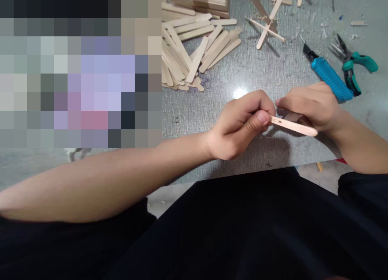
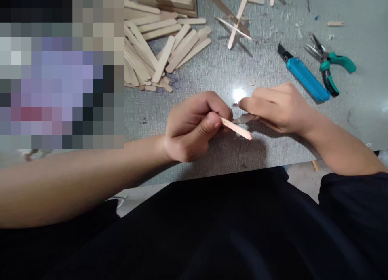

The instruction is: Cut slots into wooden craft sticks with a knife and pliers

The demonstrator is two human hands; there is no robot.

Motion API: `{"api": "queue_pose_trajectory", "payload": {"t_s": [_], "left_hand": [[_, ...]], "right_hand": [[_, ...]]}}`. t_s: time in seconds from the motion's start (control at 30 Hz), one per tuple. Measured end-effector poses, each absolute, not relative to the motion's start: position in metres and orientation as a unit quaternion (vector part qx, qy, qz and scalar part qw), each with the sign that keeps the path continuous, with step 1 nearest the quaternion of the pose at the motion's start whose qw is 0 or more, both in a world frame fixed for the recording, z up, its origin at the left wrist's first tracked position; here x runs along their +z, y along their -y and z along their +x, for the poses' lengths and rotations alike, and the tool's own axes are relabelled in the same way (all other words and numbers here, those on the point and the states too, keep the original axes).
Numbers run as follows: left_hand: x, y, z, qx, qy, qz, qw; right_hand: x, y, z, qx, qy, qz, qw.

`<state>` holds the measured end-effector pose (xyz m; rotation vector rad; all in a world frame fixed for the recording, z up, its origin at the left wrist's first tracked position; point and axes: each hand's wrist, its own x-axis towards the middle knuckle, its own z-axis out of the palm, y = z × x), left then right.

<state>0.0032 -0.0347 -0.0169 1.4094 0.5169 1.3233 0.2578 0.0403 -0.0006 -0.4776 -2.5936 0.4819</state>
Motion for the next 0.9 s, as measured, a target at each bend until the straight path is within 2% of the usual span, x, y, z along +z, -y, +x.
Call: {"api": "queue_pose_trajectory", "payload": {"t_s": [0.13, 0.43, 0.6, 0.9], "left_hand": [[-0.018, 0.039, 0.002, 0.55, -0.207, 0.632, 0.506], [-0.016, 0.039, 0.001, 0.545, -0.194, 0.626, 0.523], [-0.014, 0.039, 0.001, 0.533, -0.206, 0.609, 0.55], [-0.007, 0.037, 0.0, 0.504, -0.233, 0.597, 0.579]], "right_hand": [[0.001, -0.041, 0.253, 0.104, 0.948, -0.112, 0.278], [0.001, -0.039, 0.248, 0.162, 0.938, -0.105, 0.288], [0.006, -0.038, 0.251, 0.172, 0.947, -0.116, 0.247], [0.007, -0.038, 0.251, 0.18, 0.945, -0.118, 0.246]]}}
